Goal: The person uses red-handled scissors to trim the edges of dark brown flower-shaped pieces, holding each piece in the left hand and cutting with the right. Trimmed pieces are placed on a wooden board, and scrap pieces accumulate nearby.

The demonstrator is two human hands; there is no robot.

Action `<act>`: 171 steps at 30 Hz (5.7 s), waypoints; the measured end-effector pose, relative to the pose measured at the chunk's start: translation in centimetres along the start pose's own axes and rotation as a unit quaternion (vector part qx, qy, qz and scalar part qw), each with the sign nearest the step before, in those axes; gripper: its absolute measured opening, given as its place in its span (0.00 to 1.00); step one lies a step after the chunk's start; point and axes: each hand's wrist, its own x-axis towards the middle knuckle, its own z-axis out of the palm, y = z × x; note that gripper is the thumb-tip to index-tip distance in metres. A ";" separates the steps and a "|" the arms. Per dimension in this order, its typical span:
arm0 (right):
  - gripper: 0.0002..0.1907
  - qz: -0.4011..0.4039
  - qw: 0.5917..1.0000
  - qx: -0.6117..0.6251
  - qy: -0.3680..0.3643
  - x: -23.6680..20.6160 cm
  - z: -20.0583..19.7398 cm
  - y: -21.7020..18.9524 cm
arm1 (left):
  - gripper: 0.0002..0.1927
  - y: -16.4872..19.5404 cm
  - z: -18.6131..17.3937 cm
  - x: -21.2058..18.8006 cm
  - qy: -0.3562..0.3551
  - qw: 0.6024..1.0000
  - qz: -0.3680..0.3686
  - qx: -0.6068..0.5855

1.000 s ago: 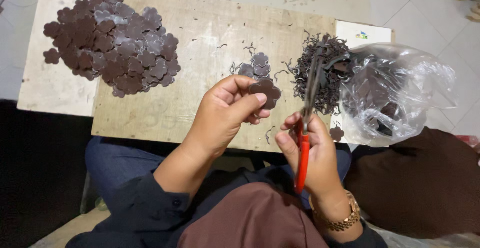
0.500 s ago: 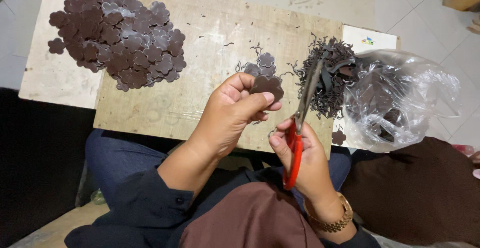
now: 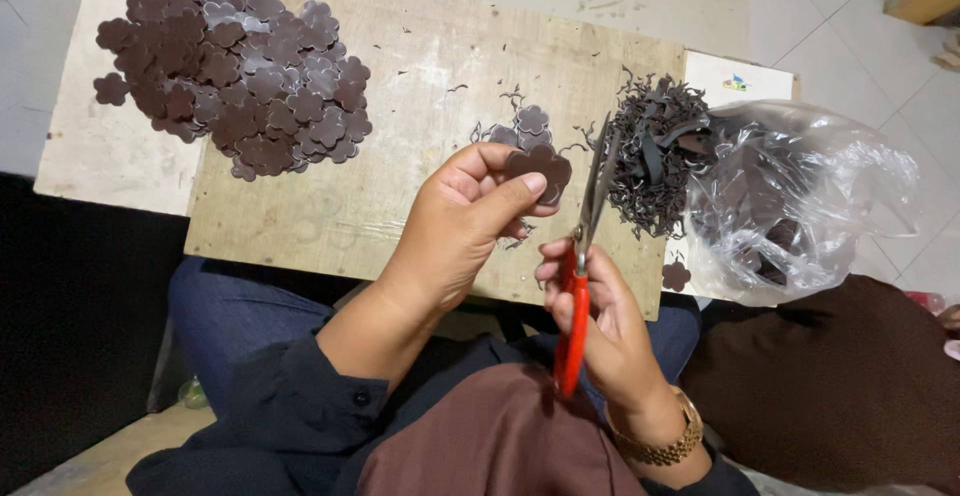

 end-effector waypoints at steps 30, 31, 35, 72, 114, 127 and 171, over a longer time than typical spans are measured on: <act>0.47 -0.010 0.996 -0.054 -0.063 0.2 1.3 -1.2 | 0.08 -0.7 0.9 -0.8 -0.003 0.999 0.041 -0.017; 0.47 -0.010 0.996 -0.057 -0.062 0.2 1.2 -1.2 | 0.08 -0.7 1.0 -0.9 -0.003 0.999 0.042 -0.020; 0.45 -0.017 0.996 -0.057 -0.060 0.3 1.0 -0.4 | 0.10 -0.9 1.6 -1.1 0.002 0.998 0.026 -0.052; 0.39 0.025 0.997 0.039 -0.054 0.8 1.7 0.0 | 0.09 -1.7 1.3 -0.3 0.018 0.998 0.051 -0.030; 0.38 0.074 0.991 0.016 -0.108 0.6 0.2 -0.3 | 0.16 0.4 0.3 -0.5 -0.010 0.994 0.069 0.081; 0.36 0.083 0.990 0.020 -0.116 0.6 0.0 -0.1 | 0.18 0.6 -0.2 -0.3 -0.007 0.997 0.045 0.066; 0.40 0.048 0.990 0.018 -0.132 1.2 0.5 0.3 | 0.16 0.4 -0.4 -0.4 -0.033 0.997 0.029 0.070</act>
